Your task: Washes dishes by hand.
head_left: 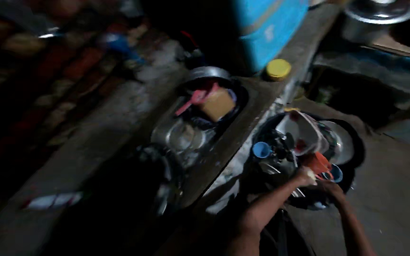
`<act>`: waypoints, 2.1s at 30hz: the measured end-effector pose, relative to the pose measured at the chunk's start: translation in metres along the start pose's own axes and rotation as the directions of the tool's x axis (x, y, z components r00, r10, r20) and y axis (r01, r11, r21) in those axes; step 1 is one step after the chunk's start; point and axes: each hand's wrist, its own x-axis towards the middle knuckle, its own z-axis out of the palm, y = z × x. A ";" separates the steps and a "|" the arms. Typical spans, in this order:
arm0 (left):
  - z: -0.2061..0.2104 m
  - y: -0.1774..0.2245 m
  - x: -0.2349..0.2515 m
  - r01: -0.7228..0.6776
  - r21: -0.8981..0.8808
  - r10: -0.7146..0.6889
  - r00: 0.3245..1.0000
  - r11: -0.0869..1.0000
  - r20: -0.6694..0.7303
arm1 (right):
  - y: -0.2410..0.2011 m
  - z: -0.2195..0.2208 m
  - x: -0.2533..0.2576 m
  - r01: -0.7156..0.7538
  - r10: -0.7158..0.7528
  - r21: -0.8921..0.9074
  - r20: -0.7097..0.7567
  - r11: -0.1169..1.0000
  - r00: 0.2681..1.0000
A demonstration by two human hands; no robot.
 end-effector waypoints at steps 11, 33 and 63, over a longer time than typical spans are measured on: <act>-0.140 0.065 -0.213 -0.448 -0.691 0.023 0.848 0.567 -0.530 | -0.113 0.015 -0.053 0.507 -0.511 -0.264 0.058 0.821 0.858; -0.300 -0.127 -0.569 -0.669 -0.201 -0.159 0.124 0.716 -0.979 | -0.348 0.459 -0.348 0.987 -0.338 0.066 0.934 -0.149 -0.113; -0.294 -0.185 -0.476 -0.313 0.237 0.185 -0.187 0.920 -0.965 | -0.340 0.427 -0.345 0.083 -0.548 0.549 0.787 0.832 0.285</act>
